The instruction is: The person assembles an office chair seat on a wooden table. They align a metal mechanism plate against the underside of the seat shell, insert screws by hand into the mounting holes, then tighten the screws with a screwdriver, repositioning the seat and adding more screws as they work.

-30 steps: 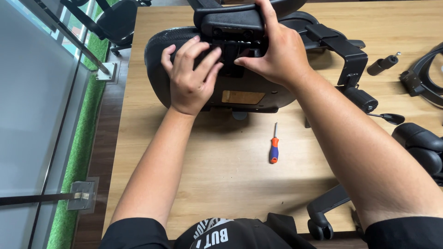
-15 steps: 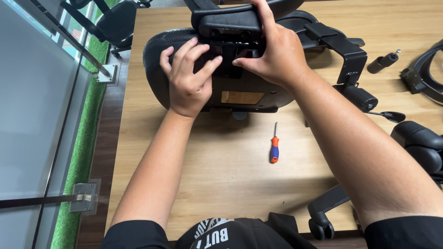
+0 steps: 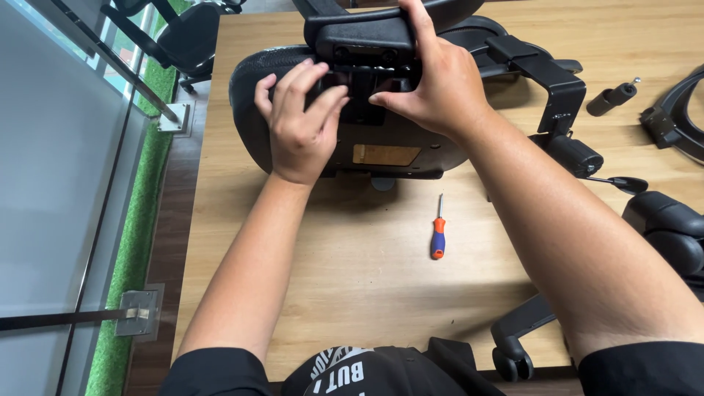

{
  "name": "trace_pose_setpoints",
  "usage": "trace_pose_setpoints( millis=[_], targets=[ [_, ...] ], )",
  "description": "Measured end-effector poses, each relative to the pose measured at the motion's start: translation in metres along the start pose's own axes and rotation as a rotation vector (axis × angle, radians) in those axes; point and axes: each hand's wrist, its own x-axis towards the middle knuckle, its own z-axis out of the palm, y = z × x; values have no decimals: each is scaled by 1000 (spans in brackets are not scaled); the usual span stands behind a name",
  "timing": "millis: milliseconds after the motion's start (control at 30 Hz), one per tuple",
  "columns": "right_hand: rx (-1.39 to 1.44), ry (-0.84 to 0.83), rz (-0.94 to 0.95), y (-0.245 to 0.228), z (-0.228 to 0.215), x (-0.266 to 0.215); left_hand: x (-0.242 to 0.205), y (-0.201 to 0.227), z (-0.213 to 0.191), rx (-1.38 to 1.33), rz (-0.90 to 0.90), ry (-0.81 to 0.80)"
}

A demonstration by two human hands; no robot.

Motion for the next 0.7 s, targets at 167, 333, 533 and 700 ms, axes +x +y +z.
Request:
trace_pose_setpoints(
  millis=[167,333,533,700],
  targets=[
    [-6,-17,27,1,0,-2,3,1,-4,-76,-11,-33],
    [-29,-2,-6,3,1,-2,0,-1,-4,37,55,-10],
    [-40,-18,12,6,4,-3,-1,0,6,-44,-59,16],
    [-36,-4,-8,4,2,-3,6,2,-6,-45,8,-14]
  ],
)
